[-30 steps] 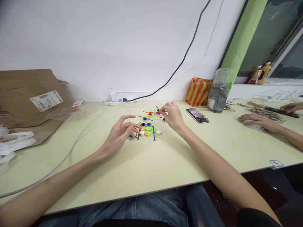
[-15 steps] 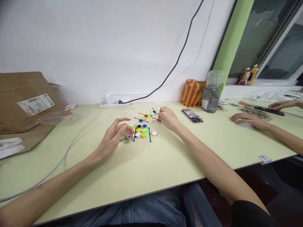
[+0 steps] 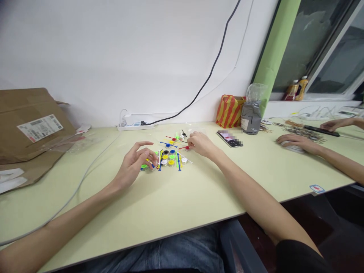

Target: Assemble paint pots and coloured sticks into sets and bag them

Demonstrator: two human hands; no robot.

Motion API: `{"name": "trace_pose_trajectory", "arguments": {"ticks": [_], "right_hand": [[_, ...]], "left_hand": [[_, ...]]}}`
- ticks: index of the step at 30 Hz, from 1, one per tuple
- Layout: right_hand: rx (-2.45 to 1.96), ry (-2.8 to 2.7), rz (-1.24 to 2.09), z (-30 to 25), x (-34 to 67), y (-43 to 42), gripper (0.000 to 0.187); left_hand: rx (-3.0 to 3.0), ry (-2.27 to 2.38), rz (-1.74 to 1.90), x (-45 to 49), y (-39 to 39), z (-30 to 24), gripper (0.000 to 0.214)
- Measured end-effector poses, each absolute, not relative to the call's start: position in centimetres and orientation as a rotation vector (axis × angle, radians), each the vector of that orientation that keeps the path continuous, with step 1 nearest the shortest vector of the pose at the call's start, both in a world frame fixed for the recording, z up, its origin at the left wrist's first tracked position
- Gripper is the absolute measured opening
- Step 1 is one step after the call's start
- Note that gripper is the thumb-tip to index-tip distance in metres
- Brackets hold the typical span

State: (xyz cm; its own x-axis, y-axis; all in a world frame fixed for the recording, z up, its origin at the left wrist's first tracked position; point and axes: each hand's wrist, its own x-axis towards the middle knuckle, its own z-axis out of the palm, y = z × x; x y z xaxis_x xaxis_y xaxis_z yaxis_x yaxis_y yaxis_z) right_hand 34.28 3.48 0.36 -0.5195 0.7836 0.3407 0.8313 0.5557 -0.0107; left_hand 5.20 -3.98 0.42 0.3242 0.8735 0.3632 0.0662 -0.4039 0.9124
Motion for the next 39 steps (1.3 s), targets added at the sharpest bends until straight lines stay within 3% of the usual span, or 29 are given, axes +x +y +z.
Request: {"name": "trace_pose_trajectory", "arguments": {"ticks": [4,16,27,34,39], "right_hand": [[-1.341,-2.441,-0.232,0.0,33.9,3.7,0.020],[-1.532,-2.315,-0.260,0.5,33.1,3.0,0.011],[-1.179,-2.431,0.751,1.3,32.2,1.3,0.020],[-1.217,-2.415,0.836,2.1,32.2,0.9,0.019],[-1.265,-2.431,0.699,2.7,32.2,0.5,0.013]], "left_hand": [[1.738,0.852,1.163,5.2,-3.9,0.3,0.032],[1.805,0.855,1.148,5.1,-4.2,0.3,0.033],[1.823,0.844,1.149,5.1,-4.1,0.2,0.029],[1.826,0.835,1.136,5.1,-4.0,0.1,0.029],[1.837,0.837,1.131,5.0,-3.9,0.0,0.028]]}}
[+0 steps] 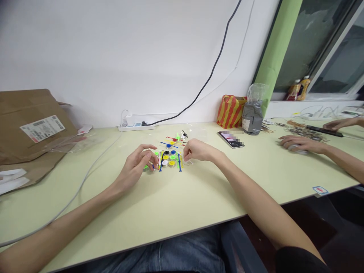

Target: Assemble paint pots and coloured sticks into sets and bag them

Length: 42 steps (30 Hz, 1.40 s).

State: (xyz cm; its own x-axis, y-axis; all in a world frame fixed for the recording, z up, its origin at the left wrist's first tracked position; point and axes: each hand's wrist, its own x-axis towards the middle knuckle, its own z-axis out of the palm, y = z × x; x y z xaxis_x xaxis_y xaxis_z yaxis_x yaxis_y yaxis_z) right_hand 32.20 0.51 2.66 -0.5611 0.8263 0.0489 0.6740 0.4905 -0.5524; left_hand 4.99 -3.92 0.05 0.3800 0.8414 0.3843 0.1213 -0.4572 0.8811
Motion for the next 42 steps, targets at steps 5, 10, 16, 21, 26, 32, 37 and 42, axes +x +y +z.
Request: {"name": "trace_pose_trajectory", "arguments": {"ticks": [5,10,16,21,26,32,37,42], "right_hand": [[-1.014,-2.255,0.558,3.4,31.6,-0.2,0.017],[-0.833,-2.043,0.582,2.6,28.6,-1.6,0.023],[-0.780,-2.022,0.652,1.7,26.7,-2.2,0.031],[-1.147,-2.249,0.384,1.8,29.5,-0.4,0.024],[-1.481,-2.448,0.452,0.8,31.8,1.4,0.018],[-1.427,-2.475,0.496,-0.1,32.2,1.8,0.000],[-1.494,-2.444,0.391,0.3,32.1,1.7,0.004],[-1.304,-2.197,0.544,1.4,31.5,0.8,0.006]], "left_hand": [[1.897,0.851,1.105,5.0,-4.0,0.2,0.030],[1.899,0.851,1.001,5.4,-4.3,0.2,0.047],[1.998,0.926,1.021,5.4,-4.2,0.3,0.031],[2.044,0.993,1.106,5.2,-3.8,0.1,0.030],[2.069,1.015,1.113,5.2,-3.6,-0.2,0.031],[2.045,0.998,1.119,5.3,-3.7,-0.1,0.031],[1.928,1.005,1.186,5.3,-3.8,0.1,0.034],[1.923,0.984,1.193,5.3,-3.7,0.0,0.034]]}}
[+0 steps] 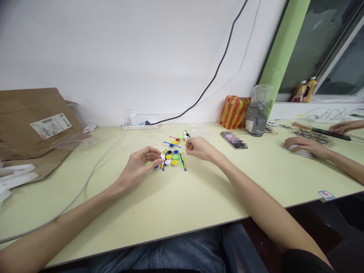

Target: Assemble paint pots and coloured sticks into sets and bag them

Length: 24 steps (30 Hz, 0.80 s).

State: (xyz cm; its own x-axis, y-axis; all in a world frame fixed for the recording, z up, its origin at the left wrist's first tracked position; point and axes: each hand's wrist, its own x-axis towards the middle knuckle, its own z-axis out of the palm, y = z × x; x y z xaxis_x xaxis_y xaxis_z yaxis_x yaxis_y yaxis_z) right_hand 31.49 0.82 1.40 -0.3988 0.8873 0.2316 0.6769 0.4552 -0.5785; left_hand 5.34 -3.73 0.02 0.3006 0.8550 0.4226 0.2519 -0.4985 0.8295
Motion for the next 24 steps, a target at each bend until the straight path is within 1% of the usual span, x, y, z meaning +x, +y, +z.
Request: {"name": "trace_pose_trajectory", "arguments": {"ticks": [4,6,8,13,19,22,24], "right_hand": [[-0.939,-1.920,1.026,1.4,29.4,-0.3,0.029],[-0.819,-1.839,1.151,0.9,28.2,-0.8,0.037],[-0.764,-1.775,1.230,0.3,27.1,-1.2,0.039],[-0.744,-1.597,1.382,-1.0,25.7,-1.6,0.042],[-0.755,-1.624,1.496,-0.9,25.6,-2.0,0.047],[-0.774,-1.664,1.453,-0.7,25.5,-2.3,0.048],[-0.806,-1.671,1.337,-0.5,25.3,-2.5,0.047]], "left_hand": [[1.937,0.973,1.176,5.4,-3.8,-0.1,0.030],[1.928,0.942,1.172,5.4,-3.8,-0.1,0.028],[1.912,0.917,1.168,5.3,-3.8,-0.2,0.029],[1.901,0.918,1.172,5.2,-3.8,-0.3,0.029],[1.886,0.798,1.168,5.1,-3.8,-0.2,0.027],[1.863,0.759,1.171,5.1,-3.9,-0.1,0.030],[1.836,0.784,1.188,5.2,-4.1,-0.1,0.035]]}}
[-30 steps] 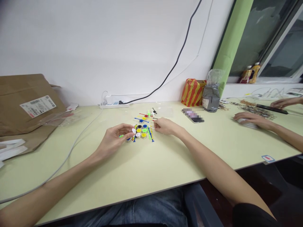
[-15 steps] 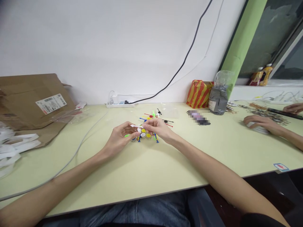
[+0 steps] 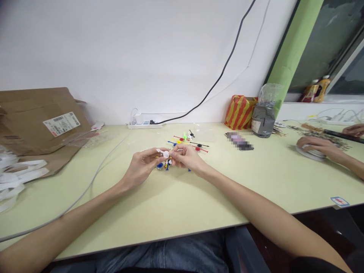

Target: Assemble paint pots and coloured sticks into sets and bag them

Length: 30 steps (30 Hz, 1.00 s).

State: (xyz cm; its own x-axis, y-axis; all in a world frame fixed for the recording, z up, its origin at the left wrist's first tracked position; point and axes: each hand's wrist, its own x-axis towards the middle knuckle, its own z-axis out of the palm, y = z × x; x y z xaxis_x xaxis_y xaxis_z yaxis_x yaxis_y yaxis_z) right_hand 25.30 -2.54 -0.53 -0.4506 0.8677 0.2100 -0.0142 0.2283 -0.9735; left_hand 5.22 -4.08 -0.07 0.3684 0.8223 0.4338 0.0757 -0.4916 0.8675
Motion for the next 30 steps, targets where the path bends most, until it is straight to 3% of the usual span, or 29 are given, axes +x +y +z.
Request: {"name": "trace_pose_trajectory", "arguments": {"ticks": [4,8,17,30], "right_hand": [[-0.850,-1.727,1.011,-0.4,24.8,-2.9,0.044],[-0.817,-1.886,0.763,-0.6,24.5,-3.4,0.034],[-0.769,-2.011,0.649,-0.3,24.6,-3.6,0.014],[-0.781,-2.083,0.320,-0.5,24.2,-4.5,0.011]], "left_hand": [[1.805,0.833,1.167,5.5,-4.3,0.0,0.050],[1.808,0.868,1.203,5.5,-4.3,0.2,0.046],[1.934,0.930,1.246,4.9,-4.3,0.8,0.041],[1.837,0.883,1.264,5.5,-5.1,1.5,0.042]]}}
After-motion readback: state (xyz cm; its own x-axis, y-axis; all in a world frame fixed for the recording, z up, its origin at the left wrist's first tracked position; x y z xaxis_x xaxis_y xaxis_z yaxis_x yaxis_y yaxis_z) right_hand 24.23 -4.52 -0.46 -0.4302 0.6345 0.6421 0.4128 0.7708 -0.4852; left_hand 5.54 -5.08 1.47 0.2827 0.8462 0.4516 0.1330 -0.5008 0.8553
